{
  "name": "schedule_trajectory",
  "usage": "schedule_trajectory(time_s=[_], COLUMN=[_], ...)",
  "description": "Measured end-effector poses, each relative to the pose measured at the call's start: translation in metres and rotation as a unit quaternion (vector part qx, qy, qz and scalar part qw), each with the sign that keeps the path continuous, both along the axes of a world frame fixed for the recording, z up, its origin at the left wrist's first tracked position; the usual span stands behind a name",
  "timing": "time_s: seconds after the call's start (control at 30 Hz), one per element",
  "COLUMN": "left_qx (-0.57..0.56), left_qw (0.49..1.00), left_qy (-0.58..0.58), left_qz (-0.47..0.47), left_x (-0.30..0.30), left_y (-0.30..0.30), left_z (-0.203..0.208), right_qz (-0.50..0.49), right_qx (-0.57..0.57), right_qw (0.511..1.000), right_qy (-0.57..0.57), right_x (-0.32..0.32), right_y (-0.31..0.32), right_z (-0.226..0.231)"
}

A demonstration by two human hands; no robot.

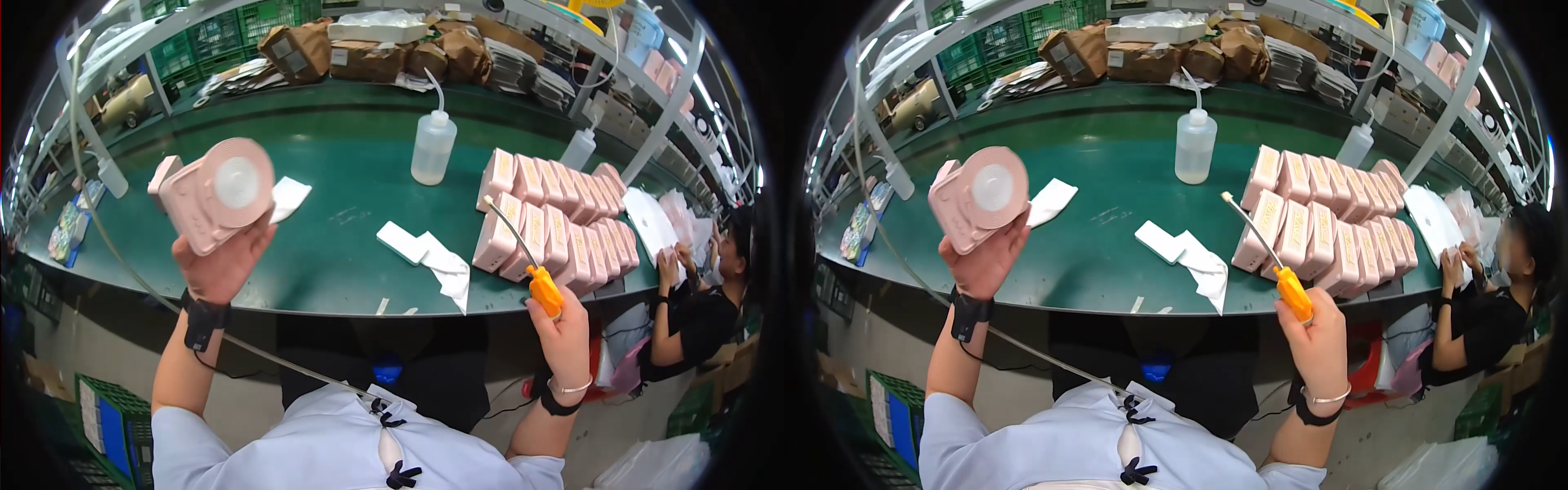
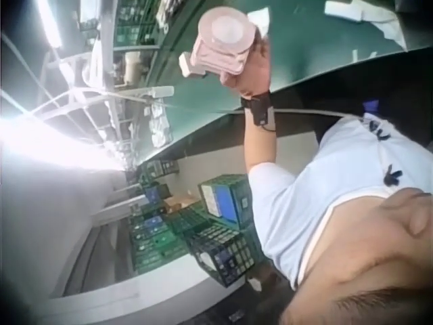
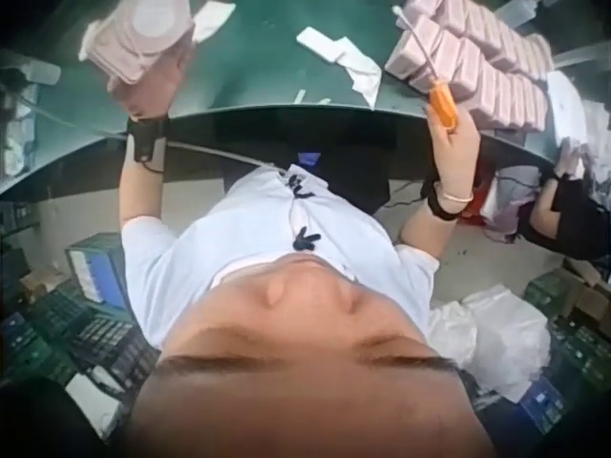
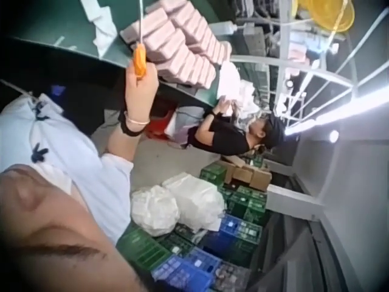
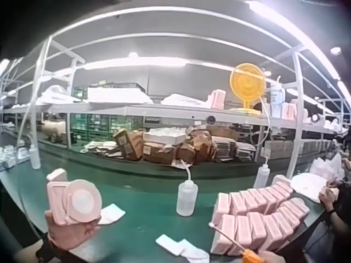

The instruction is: The person wipes a pink device with a cloth, uses a handheld air nozzle on it, and applies a small white piece to the back. They then place the device into a row of similar devices and repeat the process.

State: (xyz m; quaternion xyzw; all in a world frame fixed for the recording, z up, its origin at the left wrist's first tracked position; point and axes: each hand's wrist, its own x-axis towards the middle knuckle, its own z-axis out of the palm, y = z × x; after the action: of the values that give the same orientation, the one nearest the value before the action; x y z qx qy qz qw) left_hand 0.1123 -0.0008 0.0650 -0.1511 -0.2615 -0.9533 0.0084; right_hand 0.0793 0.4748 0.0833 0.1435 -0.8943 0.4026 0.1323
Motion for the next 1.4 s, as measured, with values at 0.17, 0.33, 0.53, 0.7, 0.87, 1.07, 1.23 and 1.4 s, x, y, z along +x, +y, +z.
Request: schedule_trajectory(time_s=[0.17,0.33,0.53,0.7,0.87,1.07,1.23,1.4], left_qx=[0.024,0.031,-0.067,-0.170,-0.163,-0.186,-0.157,-0.135], left_qw=[0.999,0.999,0.995,0.970,0.954,0.911,0.903,0.919], left_qy=[0.001,-0.004,0.042,0.065,0.073,0.093,0.117,0.095], left_qz=[0.038,0.012,0.060,0.161,0.242,0.357,0.383,0.357], left_x=[0.028,0.035,0.024,0.030,0.067,0.163,0.217,0.212], left_y=[-0.004,0.010,0.000,-0.032,-0.082,-0.139,-0.129,-0.101], left_z=[-0.033,-0.043,-0.027,-0.018,-0.009,0.023,0.064,0.057], right_qz=[-0.007,-0.071,-0.120,0.089,0.265,0.295,0.259,0.335], right_qx=[0.152,0.066,-0.355,-0.535,-0.629,-0.765,-0.626,-0.487], right_qw=[0.988,0.993,0.923,0.839,0.714,0.552,0.655,0.647], right_qy=[-0.036,-0.063,0.092,0.035,-0.153,-0.155,-0.333,-0.483], right_x=[0.007,0.030,0.047,0.012,-0.021,-0.001,0.053,0.073], right_y=[0.047,0.081,0.111,0.146,0.097,-0.104,-0.246,-0.301], right_z=[-0.050,-0.048,0.042,0.128,0.155,0.114,-0.016,-0.119])
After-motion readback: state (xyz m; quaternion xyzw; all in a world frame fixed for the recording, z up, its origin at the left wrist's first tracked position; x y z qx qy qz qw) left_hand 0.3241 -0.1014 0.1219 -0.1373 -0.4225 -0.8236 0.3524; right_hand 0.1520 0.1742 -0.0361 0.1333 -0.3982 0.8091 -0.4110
